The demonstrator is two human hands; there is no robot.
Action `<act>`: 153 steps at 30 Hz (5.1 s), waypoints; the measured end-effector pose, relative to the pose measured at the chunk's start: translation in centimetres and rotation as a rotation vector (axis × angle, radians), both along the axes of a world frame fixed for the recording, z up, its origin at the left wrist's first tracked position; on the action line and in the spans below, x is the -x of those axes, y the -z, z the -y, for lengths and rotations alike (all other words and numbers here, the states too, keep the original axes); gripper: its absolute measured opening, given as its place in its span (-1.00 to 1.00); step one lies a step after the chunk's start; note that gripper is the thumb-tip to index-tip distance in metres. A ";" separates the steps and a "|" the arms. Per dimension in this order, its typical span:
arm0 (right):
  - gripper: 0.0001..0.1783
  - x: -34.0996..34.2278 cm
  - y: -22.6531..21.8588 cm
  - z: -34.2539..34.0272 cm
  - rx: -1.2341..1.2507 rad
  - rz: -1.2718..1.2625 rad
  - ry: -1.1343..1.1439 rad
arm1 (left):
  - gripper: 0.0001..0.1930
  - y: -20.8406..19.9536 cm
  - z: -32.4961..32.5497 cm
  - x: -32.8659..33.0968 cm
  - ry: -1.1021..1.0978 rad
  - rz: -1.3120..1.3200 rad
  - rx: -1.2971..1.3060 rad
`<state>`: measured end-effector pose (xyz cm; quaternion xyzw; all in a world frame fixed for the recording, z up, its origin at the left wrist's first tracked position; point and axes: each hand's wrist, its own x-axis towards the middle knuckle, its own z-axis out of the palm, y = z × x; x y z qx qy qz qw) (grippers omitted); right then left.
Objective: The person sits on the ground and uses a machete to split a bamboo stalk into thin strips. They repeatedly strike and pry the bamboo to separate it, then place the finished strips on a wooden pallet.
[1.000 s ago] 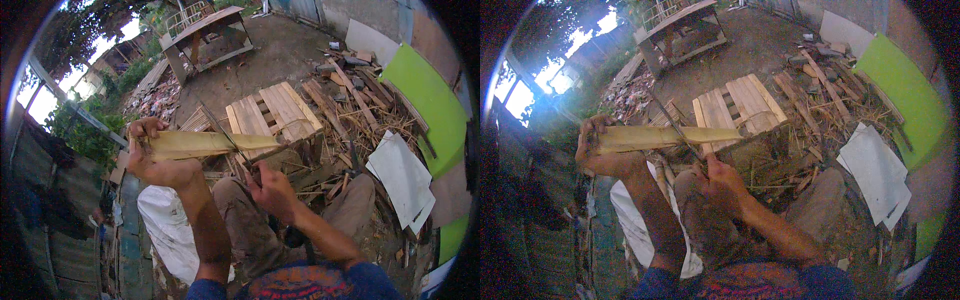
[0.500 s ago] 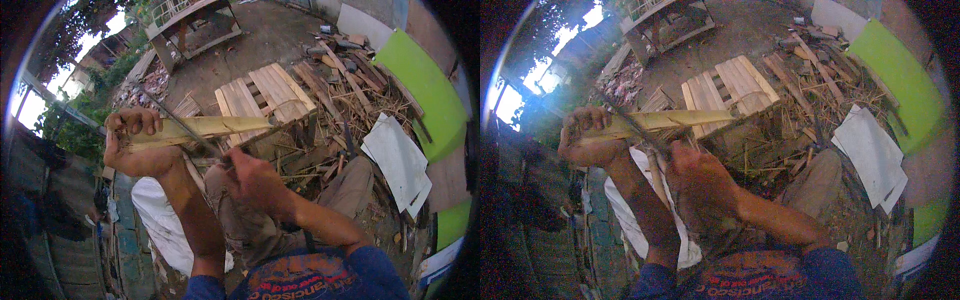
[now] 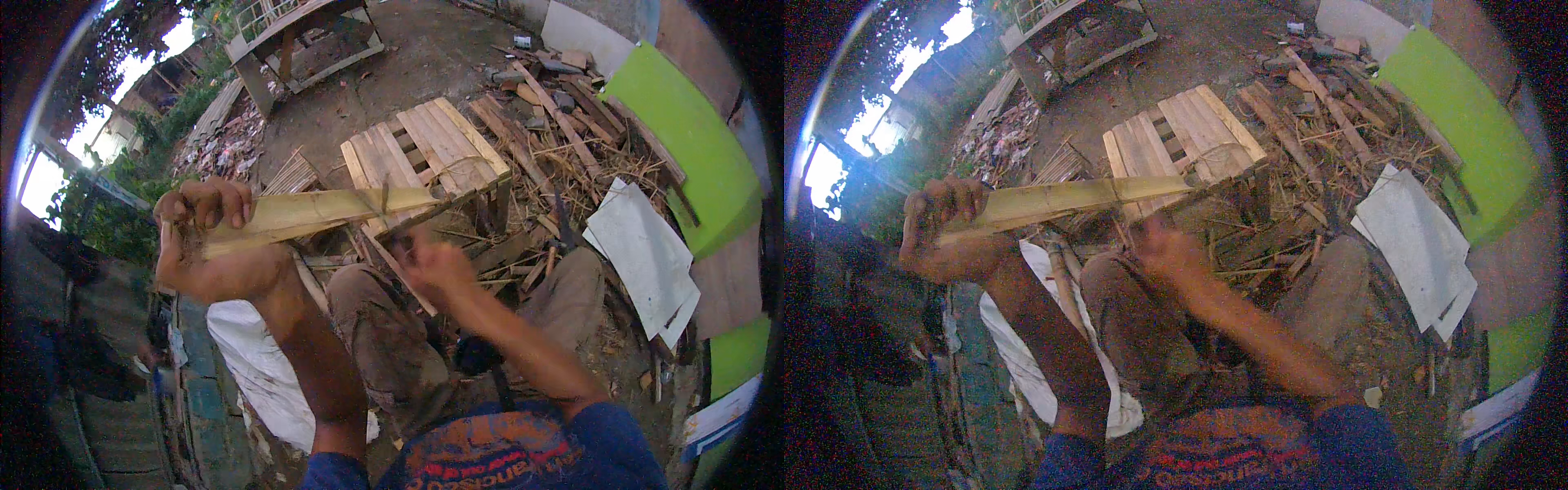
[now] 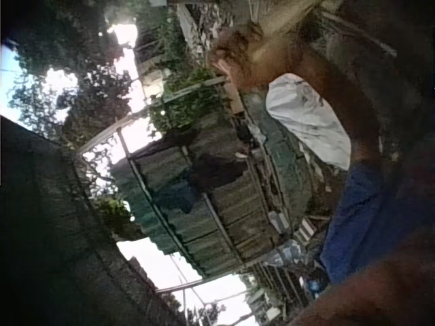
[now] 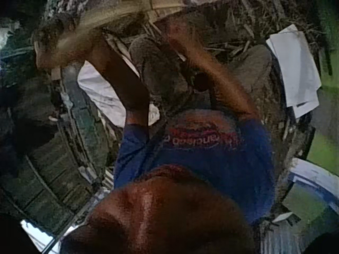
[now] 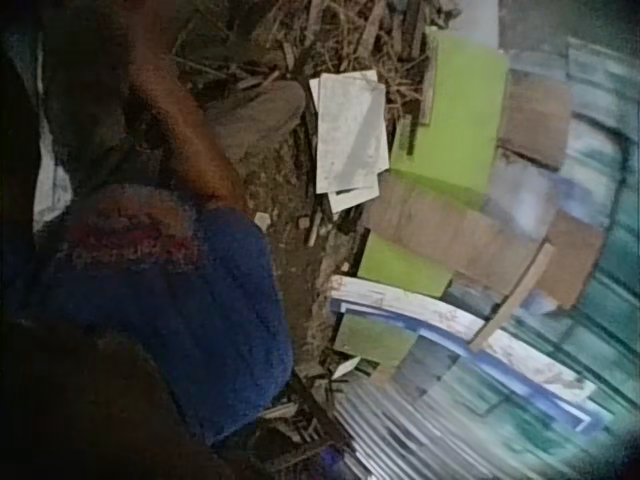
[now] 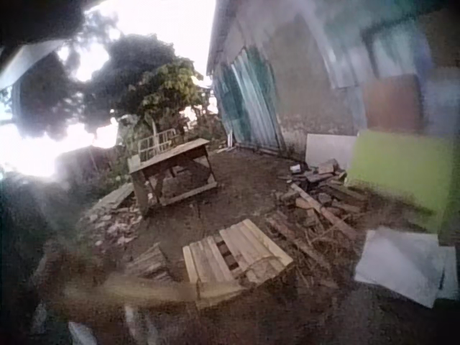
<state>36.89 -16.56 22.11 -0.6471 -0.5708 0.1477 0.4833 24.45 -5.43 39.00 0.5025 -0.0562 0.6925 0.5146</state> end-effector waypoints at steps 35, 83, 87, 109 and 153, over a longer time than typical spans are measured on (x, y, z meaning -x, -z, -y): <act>-0.62 -5.9 7.5 -2.2 0.328 -0.002 0.090 | -0.70 -0.7 -2.9 1.0 0.141 -0.116 -0.116; -0.59 -5.3 12.2 -3.5 0.222 -0.162 0.239 | -0.73 -3.8 -5.0 -4.4 -0.471 -0.184 0.045; -0.62 -5.6 13.0 -2.8 0.424 -0.197 0.330 | -0.75 -4.3 -4.8 -5.2 -0.291 -0.178 0.049; -0.46 -6.8 11.5 -3.6 0.133 -0.257 0.418 | -0.50 -5.8 -8.0 -8.0 0.055 -0.200 0.141; -0.57 -8.9 12.1 -4.1 0.169 -0.183 0.301 | -0.67 -5.0 -7.0 -13.2 -0.963 -0.233 -0.718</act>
